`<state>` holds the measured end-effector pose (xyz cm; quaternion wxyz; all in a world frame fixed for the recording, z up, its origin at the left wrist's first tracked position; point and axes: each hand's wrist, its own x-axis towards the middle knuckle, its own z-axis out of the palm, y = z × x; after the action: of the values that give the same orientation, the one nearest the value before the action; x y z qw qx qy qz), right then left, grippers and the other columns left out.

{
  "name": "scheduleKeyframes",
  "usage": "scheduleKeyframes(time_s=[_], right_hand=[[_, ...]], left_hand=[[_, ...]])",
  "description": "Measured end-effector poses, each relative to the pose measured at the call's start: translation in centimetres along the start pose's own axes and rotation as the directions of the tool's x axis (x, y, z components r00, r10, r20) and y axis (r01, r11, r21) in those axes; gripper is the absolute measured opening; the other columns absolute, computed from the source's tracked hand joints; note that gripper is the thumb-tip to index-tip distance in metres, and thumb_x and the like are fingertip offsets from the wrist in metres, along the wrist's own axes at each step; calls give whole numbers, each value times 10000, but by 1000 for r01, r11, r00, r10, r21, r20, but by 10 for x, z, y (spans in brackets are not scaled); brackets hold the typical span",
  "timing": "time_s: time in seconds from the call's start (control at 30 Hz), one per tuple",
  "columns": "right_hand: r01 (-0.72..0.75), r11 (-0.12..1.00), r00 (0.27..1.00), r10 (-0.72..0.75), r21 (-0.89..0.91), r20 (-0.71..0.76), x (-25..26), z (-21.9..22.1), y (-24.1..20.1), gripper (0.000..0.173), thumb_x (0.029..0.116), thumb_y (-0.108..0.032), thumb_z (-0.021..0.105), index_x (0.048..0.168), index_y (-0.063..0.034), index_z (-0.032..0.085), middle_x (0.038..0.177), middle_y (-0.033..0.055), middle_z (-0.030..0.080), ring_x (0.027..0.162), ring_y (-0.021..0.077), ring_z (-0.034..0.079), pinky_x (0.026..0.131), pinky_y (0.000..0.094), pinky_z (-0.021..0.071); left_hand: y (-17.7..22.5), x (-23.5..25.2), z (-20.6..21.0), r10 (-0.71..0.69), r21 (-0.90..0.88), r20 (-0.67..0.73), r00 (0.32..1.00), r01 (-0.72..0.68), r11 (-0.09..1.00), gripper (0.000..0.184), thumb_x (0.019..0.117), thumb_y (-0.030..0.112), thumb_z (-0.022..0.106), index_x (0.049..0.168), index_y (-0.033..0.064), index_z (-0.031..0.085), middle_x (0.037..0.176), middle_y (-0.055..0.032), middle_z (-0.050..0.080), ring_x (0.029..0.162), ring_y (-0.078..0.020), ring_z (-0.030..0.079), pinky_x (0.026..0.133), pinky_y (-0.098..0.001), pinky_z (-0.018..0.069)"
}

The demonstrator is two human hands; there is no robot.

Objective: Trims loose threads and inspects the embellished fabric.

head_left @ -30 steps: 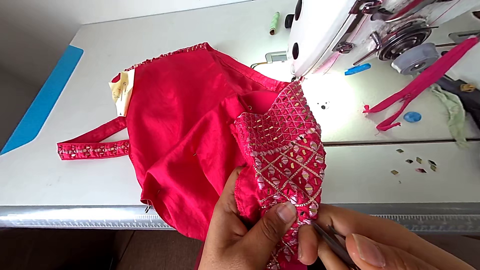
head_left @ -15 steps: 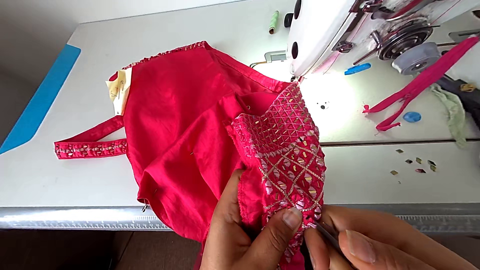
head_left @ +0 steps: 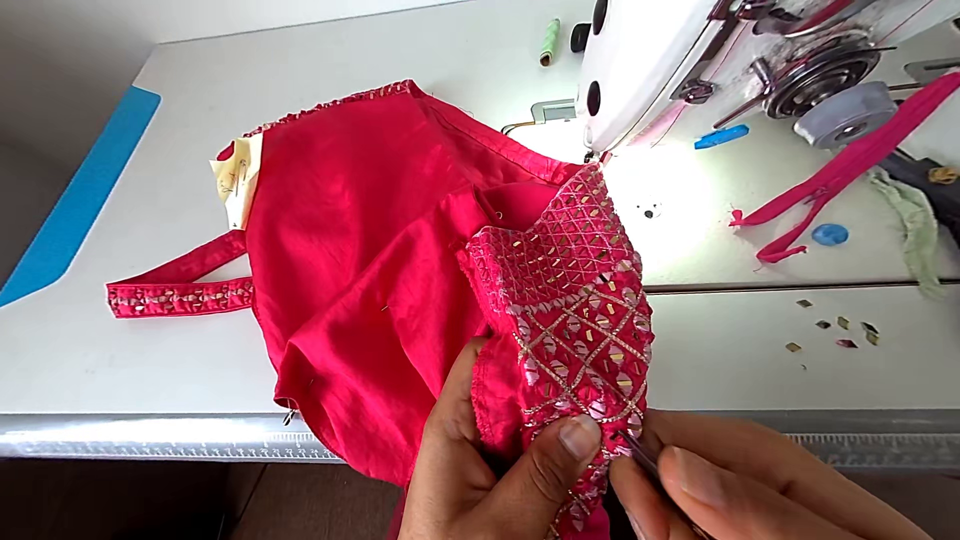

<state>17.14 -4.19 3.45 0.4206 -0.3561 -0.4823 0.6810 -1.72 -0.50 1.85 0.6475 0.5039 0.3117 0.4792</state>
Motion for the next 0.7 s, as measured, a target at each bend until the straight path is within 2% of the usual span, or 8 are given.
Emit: scheduleKeyframes(time_s=[0.13,0.23,0.37,0.47,0.5,0.57,0.63,0.7], right_hand=[[-21,999,999,20,-33,-25,-1,2,-3,315,1123,-240,386,902,-141,588,656,-142,468,521,-98,403,451,89,319],[24,996,999,-27,-86,-38,-1,3,0,306,1123,-220,387,919,-114,589,668,-128,471,539,-90,416,470,92,334],[132,985,991,-134,-110,-12,-6,2,6,448,1122,-422,326,1033,-72,591,744,-89,499,610,-79,448,528,100,361],[204,971,969,-219,-127,-111,-12,0,7,452,1077,-534,397,1109,-131,600,777,-115,506,659,-73,472,568,104,377],[228,958,955,-255,-172,-155,-13,0,8,405,1071,-515,441,1119,-145,598,769,-124,501,665,-77,477,582,101,386],[263,906,909,-347,-332,-229,-13,1,8,251,1064,-380,544,1105,-137,593,766,-119,527,674,-104,489,594,69,400],[237,799,846,-450,-552,-287,-12,5,9,172,1048,-278,596,1080,-109,596,810,-96,574,700,-133,480,605,35,373],[204,692,792,-532,-693,-298,-10,6,12,144,1035,-243,617,1068,-104,610,883,-67,642,764,-119,535,653,38,409]], left_hand=[[-2,-2,0,31,19,10,999,-31,999,301,957,-10,642,1211,97,521,1058,108,726,963,9,698,879,-210,595],[-1,-3,2,24,4,1,1000,-24,1000,295,966,-13,627,1211,92,499,1055,99,720,960,4,699,877,-214,597],[0,-4,11,10,-80,-84,996,-16,997,268,976,-8,615,1196,79,491,1026,71,727,929,-15,709,859,-231,605],[-4,-3,14,67,-31,-91,994,-70,997,388,919,83,739,1221,86,494,1047,69,720,954,-12,703,873,-228,606],[-6,-1,15,92,9,-109,990,-91,996,436,883,76,780,1217,76,499,1043,57,724,952,-23,708,869,-234,611],[-7,0,18,121,103,-153,981,-106,989,485,824,5,810,1198,41,504,1006,23,735,916,-51,725,828,-247,629],[-7,1,19,127,153,-171,977,-101,983,492,778,-40,817,1165,22,517,966,5,732,880,-61,727,794,-252,635],[-7,0,17,124,168,-156,980,-97,981,533,752,-63,813,1182,16,507,974,7,728,889,-54,725,803,-246,633]])
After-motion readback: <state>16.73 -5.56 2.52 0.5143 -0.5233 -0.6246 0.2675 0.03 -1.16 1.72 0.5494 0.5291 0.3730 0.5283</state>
